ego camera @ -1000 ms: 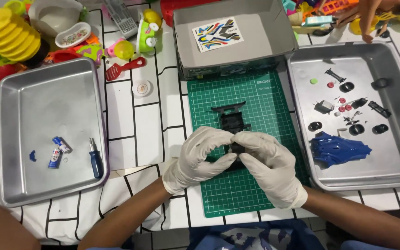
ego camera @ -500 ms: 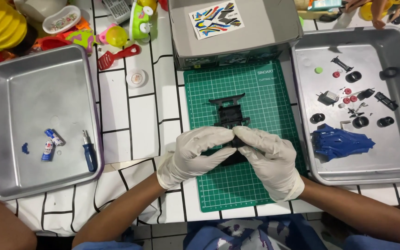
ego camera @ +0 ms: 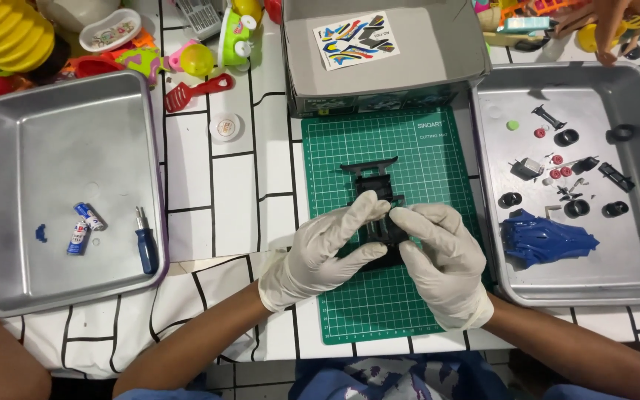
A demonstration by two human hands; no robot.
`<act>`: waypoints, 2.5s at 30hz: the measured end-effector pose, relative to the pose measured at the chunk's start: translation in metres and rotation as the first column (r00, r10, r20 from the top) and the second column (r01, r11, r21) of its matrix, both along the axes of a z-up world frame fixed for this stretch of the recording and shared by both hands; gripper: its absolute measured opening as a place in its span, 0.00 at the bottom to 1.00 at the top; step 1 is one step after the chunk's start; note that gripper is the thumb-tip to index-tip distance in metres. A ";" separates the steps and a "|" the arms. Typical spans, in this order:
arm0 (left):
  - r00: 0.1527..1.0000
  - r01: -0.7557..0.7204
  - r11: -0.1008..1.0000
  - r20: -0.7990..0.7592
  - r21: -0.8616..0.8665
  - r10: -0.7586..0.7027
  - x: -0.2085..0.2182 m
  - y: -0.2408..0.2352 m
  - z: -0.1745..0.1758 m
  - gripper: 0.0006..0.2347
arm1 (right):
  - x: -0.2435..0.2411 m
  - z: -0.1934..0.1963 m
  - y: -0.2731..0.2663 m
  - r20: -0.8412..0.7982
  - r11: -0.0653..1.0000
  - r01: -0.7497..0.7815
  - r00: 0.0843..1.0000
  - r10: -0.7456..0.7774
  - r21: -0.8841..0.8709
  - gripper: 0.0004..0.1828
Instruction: Assembling a small black toy car chassis with various internal components like gears and axles on a cutting mat.
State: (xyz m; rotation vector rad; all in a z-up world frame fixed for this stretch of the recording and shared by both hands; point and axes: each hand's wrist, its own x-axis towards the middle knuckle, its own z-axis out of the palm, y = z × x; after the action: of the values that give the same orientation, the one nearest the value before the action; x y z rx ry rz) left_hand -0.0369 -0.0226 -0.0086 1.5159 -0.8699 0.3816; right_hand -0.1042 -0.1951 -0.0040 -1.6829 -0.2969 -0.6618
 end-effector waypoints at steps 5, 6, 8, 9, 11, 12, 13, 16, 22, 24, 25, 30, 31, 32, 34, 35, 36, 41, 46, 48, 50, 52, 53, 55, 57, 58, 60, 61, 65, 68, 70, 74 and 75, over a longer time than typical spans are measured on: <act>0.994 -0.032 0.999 -0.101 0.008 0.033 -0.007 -0.004 0.002 0.26 | 0.001 0.014 0.012 -0.034 0.999 -0.021 0.999 0.022 0.035 0.17; 0.986 -0.079 0.997 -0.145 0.016 0.080 -0.008 -0.005 0.006 0.25 | 0.002 0.017 0.013 -0.061 0.997 -0.015 0.998 0.019 0.071 0.17; 0.986 -0.044 0.998 -0.161 0.043 0.051 -0.009 0.004 0.018 0.23 | 0.000 0.013 0.011 -0.051 0.997 -0.023 0.998 0.027 0.078 0.19; 0.984 -0.009 0.997 -0.180 0.073 0.022 -0.008 0.008 0.024 0.21 | 0.000 0.011 0.010 -0.042 0.996 -0.031 0.999 0.035 0.088 0.20; 0.952 0.100 0.994 -0.294 0.034 -0.086 -0.003 0.012 0.024 0.18 | -0.001 0.013 0.010 -0.045 0.998 -0.033 0.998 0.035 0.061 0.20; 0.898 0.207 0.978 -0.393 -0.015 -0.197 0.005 0.013 0.026 0.16 | 0.003 0.015 0.008 -0.041 0.999 -0.031 0.999 0.032 0.034 0.19; 0.901 0.210 0.978 -0.385 -0.018 -0.201 0.003 0.010 0.027 0.16 | 0.004 0.015 0.009 -0.033 0.999 -0.029 0.999 0.030 0.030 0.19; 0.940 0.111 0.989 -0.314 -0.097 -0.136 -0.007 0.004 0.023 0.11 | 0.001 0.012 0.007 0.042 1.000 -0.010 0.999 0.010 0.010 0.18; 0.890 0.116 0.972 -0.414 -0.203 -0.193 -0.012 0.004 0.015 0.10 | -0.002 0.016 0.003 -0.096 0.998 -0.037 0.995 0.041 0.043 0.16; 0.898 0.123 0.978 -0.402 -0.166 -0.181 -0.013 0.003 0.010 0.08 | -0.002 0.017 0.003 -0.106 0.997 -0.058 0.992 0.062 0.044 0.14; 0.896 0.124 0.979 -0.407 -0.162 -0.180 -0.011 0.004 0.008 0.08 | -0.001 0.021 0.005 -0.110 0.997 -0.056 0.992 0.061 0.049 0.14; 0.962 0.054 0.987 -0.257 -0.149 -0.091 -0.009 0.003 -0.005 0.08 | 0.006 0.035 0.012 -0.129 0.999 -0.036 0.991 0.040 0.032 0.13; 0.962 0.055 0.987 -0.256 -0.149 -0.092 -0.009 0.003 0.001 0.08 | 0.005 0.032 0.011 -0.128 0.999 -0.035 0.991 0.039 0.032 0.13; 0.952 0.087 0.985 -0.279 -0.149 -0.126 -0.006 0.005 0.008 0.09 | 0.005 0.028 0.011 -0.072 0.999 0.021 0.997 -0.023 -0.030 0.15; 0.940 0.122 0.982 -0.301 -0.146 -0.162 -0.004 0.008 0.008 0.11 | 0.006 0.026 0.014 -0.012 0.993 0.084 0.996 -0.085 -0.084 0.17; 0.974 0.041 0.991 -0.218 -0.131 -0.069 -0.004 0.010 0.001 0.17 | 0.007 0.028 0.017 0.027 0.994 0.091 0.996 -0.089 -0.064 0.19; 0.991 -0.043 0.991 -0.131 -0.128 0.026 -0.003 0.010 -0.005 0.23 | 0.009 0.030 0.018 0.066 0.994 0.095 0.994 -0.092 -0.050 0.20; 0.940 -0.072 0.997 -0.337 -0.027 0.058 -0.022 0.004 0.024 0.16 | 0.003 0.028 0.014 -0.077 0.999 0.029 0.997 -0.026 0.041 0.16; 0.894 -0.040 0.999 -0.447 -0.009 0.032 -0.024 0.007 0.034 0.15 | 0.000 0.026 0.012 -0.111 0.998 0.047 0.993 -0.041 0.050 0.14; 0.854 -0.018 1.000 -0.520 0.000 0.015 -0.024 0.007 0.036 0.15 | -0.001 0.022 0.008 -0.103 0.997 0.028 0.995 -0.021 0.069 0.13; 0.886 -0.077 0.995 -0.454 0.068 0.100 -0.019 0.005 0.015 0.16 | 0.000 0.019 0.008 -0.077 0.996 -0.009 0.997 0.016 0.086 0.13; 0.907 -0.142 0.981 -0.380 0.132 0.182 -0.018 0.004 -0.001 0.18 | -0.001 0.016 0.009 -0.051 0.994 -0.049 0.997 0.054 0.101 0.12; 0.933 -0.174 0.977 -0.298 0.120 0.203 -0.018 0.003 -0.006 0.21 | -0.003 0.014 0.009 -0.049 0.994 -0.052 0.997 0.057 0.099 0.12; 0.952 -0.214 0.972 -0.203 0.094 0.229 -0.013 0.004 -0.009 0.23 | -0.003 0.009 0.005 -0.033 0.994 -0.065 0.997 0.068 0.087 0.12; 0.988 0.034 0.999 0.149 0.019 -0.036 -0.007 0.013 -0.007 0.22 | -0.007 -0.002 -0.001 -0.099 0.990 -0.128 0.988 0.121 -0.066 0.19; 0.988 0.027 0.999 0.152 0.019 -0.030 -0.008 0.014 -0.010 0.22 | -0.006 0.000 0.001 -0.096 0.989 -0.134 0.987 0.128 -0.067 0.19; 0.995 0.046 0.993 0.087 0.108 -0.056 -0.011 0.016 -0.015 0.26 | -0.003 0.003 0.004 -0.034 0.992 -0.127 0.991 0.126 -0.010 0.13; 0.995 0.041 0.993 0.091 0.107 -0.051 -0.008 0.016 -0.010 0.26 | -0.003 0.004 0.005 -0.031 0.991 -0.131 0.991 0.130 -0.011 0.13; 0.995 0.088 0.995 0.043 -0.039 -0.086 -0.006 0.013 -0.005 0.23 | -0.005 0.008 0.005 -0.108 0.976 -0.170 0.977 0.185 0.134 0.11; 0.998 0.014 0.996 -0.052 -0.083 -0.018 -0.005 0.015 0.001 0.17 | -0.009 0.007 0.004 -0.121 0.970 -0.207 0.967 0.223 0.131 0.10; 0.993 -0.042 0.995 -0.114 -0.090 0.032 -0.003 0.015 0.004 0.16 | -0.011 0.005 0.004 -0.133 0.970 -0.213 0.965 0.227 0.114 0.10; 0.998 0.013 0.998 0.054 -0.059 -0.010 -0.002 0.014 0.004 0.20 | -0.010 0.006 0.006 -0.099 0.988 -0.098 0.989 0.110 0.121 0.14; 0.989 0.056 0.998 0.135 -0.024 -0.053 -0.003 0.014 0.004 0.22 | -0.010 0.008 0.007 -0.103 0.991 -0.066 0.992 0.077 0.114 0.15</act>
State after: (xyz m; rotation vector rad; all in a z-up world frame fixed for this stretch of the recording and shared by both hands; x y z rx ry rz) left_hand -0.0397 -0.0084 -0.0043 1.4504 -1.0063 0.4581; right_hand -0.1139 -0.1883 0.0039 -1.5881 -0.2387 -0.5234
